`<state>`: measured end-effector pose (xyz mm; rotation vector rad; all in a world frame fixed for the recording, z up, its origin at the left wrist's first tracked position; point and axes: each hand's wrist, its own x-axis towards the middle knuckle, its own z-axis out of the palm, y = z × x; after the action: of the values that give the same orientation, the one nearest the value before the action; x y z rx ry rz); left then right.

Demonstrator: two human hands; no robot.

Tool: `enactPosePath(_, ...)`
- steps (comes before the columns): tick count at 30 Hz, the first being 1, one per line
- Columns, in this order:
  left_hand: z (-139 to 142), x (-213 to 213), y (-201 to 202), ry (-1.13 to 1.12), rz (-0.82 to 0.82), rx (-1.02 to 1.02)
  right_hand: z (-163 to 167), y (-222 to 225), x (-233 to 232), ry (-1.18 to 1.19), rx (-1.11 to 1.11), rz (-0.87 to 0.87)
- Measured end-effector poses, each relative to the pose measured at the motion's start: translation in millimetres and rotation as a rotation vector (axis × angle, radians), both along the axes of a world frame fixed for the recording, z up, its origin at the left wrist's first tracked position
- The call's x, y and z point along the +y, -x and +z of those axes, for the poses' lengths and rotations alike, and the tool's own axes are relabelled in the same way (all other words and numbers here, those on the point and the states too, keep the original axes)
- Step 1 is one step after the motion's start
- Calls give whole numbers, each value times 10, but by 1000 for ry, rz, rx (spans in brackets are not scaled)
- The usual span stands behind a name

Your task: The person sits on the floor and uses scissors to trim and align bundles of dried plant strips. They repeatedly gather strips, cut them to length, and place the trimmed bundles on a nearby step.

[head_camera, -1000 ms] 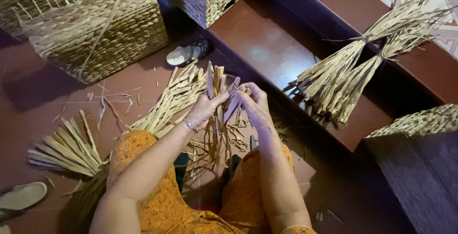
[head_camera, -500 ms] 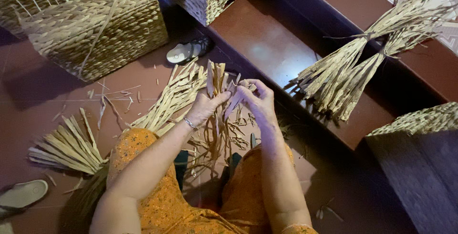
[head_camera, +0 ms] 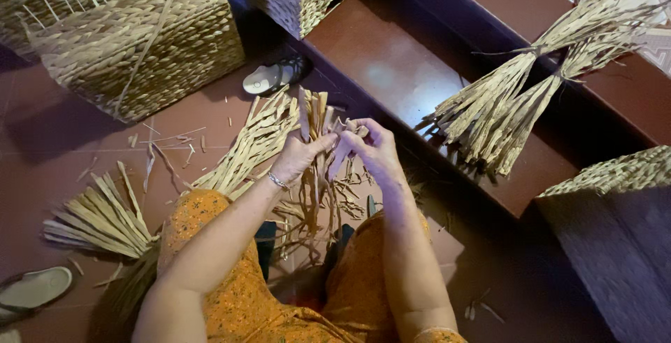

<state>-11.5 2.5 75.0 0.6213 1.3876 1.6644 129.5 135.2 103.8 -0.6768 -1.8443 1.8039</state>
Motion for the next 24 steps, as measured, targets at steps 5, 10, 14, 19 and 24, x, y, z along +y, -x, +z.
enactPosePath(5, 44, -19, -55, -62, -34, 156, 3, 18, -7, -70, -50, 19)
enactPosePath(10, -40, -4, -38, 208, -110, 117, 27, 14, -34, -31, -4, -43)
enactPosePath(14, -132, 24, -11, 154, -169, 251, 12, 31, -40, -40, 42, -27)
enactPosePath(19, -151, 9, -59, 145, -175, 341, -28, 38, -21, -139, -15, -20)
enactPosePath(24, -78, -3, -63, 327, -251, 253, 22, 8, -13, -53, -56, -28)
